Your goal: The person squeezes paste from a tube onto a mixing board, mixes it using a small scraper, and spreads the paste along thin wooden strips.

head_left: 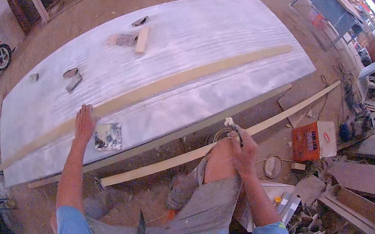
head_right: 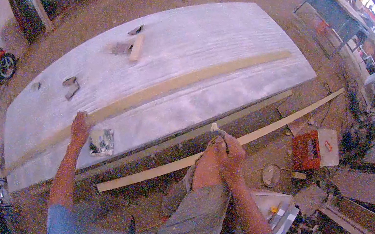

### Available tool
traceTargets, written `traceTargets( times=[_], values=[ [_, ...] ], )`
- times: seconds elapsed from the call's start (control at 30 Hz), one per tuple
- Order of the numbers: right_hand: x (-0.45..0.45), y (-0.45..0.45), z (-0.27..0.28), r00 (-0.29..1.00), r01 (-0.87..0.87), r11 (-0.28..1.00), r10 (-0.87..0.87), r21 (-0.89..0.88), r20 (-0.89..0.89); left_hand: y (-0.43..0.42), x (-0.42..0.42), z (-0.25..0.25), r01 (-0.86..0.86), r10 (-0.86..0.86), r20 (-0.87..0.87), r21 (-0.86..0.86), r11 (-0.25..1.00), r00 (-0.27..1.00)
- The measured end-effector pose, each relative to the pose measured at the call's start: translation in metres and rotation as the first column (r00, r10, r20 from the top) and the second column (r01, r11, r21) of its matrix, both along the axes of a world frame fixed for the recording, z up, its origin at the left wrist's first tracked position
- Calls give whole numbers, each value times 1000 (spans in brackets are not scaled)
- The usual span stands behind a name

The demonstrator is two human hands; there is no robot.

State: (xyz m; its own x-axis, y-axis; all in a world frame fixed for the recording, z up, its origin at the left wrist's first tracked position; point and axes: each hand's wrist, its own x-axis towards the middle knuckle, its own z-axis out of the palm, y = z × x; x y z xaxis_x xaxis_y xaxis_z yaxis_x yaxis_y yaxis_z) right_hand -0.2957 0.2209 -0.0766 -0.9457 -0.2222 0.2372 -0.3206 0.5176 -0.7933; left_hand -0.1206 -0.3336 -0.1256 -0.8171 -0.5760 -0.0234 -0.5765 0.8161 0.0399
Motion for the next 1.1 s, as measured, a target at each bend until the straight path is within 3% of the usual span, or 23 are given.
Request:
traceTargets(
  times=[0.07,0.1,0.17,0.2,0.27,0.3,0.37,0.43,0.5,0.53,0.57,0.63,0.67,0.7,0.73,0.83,0.87,0.9,0.93,0.97,1.0,1.03,1.1],
  values=[
    [0,0,1,999,-12,1000,12,-7,-47,-20,22,-30,246,-342,-196,-395,885,919],
    [0,-1,1,995,-30,1000,29,-5,-91,-12,20,-15,247,-345,-197,-398,883,918],
    [2,-2,3,994,-24,1000,23,-11,-105,15,18,31,146,-123,161,-137,980,979],
    [4,-3,4,993,-23,1000,21,-15,-116,14,27,30,141,-118,163,-142,980,980],
    [4,-3,1,991,-16,1000,13,-23,-132,10,51,25,231,-243,-84,-134,964,966],
    [5,-2,-2,989,-8,1000,4,-25,-146,4,58,20,217,-229,-83,-136,967,970],
    [6,2,-7,985,-8,1000,6,-10,-173,-8,82,17,328,-366,-209,-198,924,907],
    [9,1,-7,953,-14,1000,15,4,-303,20,93,41,138,-155,-237,-88,987,959],
    [16,5,0,888,-109,994,86,-24,-451,-15,124,-2,248,-241,-443,-42,968,864],
    [15,1,4,856,-183,981,129,-59,-500,-20,141,-8,256,-279,-384,-109,960,880],
    [17,-13,17,838,-255,964,183,-71,-514,25,136,34,75,-14,-421,128,989,907],
    [36,-43,63,811,-354,931,256,-93,-526,48,142,68,145,-105,-278,126,981,955],
    [48,-64,99,730,-367,928,330,65,-599,64,145,88,116,-78,-278,123,986,957],
    [53,-80,121,639,-344,911,406,229,-654,82,144,109,83,-56,-145,186,979,988],
    [50,-92,127,630,-347,907,415,240,-657,94,145,123,54,-53,-12,247,967,999],
    [39,-115,122,503,-437,823,557,362,-660,110,156,130,98,-72,-117,237,967,991],
    [41,-113,119,601,-463,782,623,418,-500,112,161,129,90,-60,-126,245,965,990],
    [46,-113,121,678,-498,732,663,464,-318,113,167,131,134,-74,-263,220,966,962],
    [52,-111,125,668,-504,720,675,477,-313,115,171,132,174,-87,-396,190,966,914],
    [60,-109,133,712,-557,688,684,466,-158,116,173,132,166,-72,-405,201,965,912],
    [66,-108,138,739,-604,660,674,446,3,124,173,148,81,-11,-240,282,956,971],
    [64,-106,132,738,-603,653,675,459,11,130,171,158,-9,33,-62,349,937,998],
    [58,-101,108,713,-668,574,676,474,185,134,171,161,26,-19,-25,364,931,1000]
  ],
)
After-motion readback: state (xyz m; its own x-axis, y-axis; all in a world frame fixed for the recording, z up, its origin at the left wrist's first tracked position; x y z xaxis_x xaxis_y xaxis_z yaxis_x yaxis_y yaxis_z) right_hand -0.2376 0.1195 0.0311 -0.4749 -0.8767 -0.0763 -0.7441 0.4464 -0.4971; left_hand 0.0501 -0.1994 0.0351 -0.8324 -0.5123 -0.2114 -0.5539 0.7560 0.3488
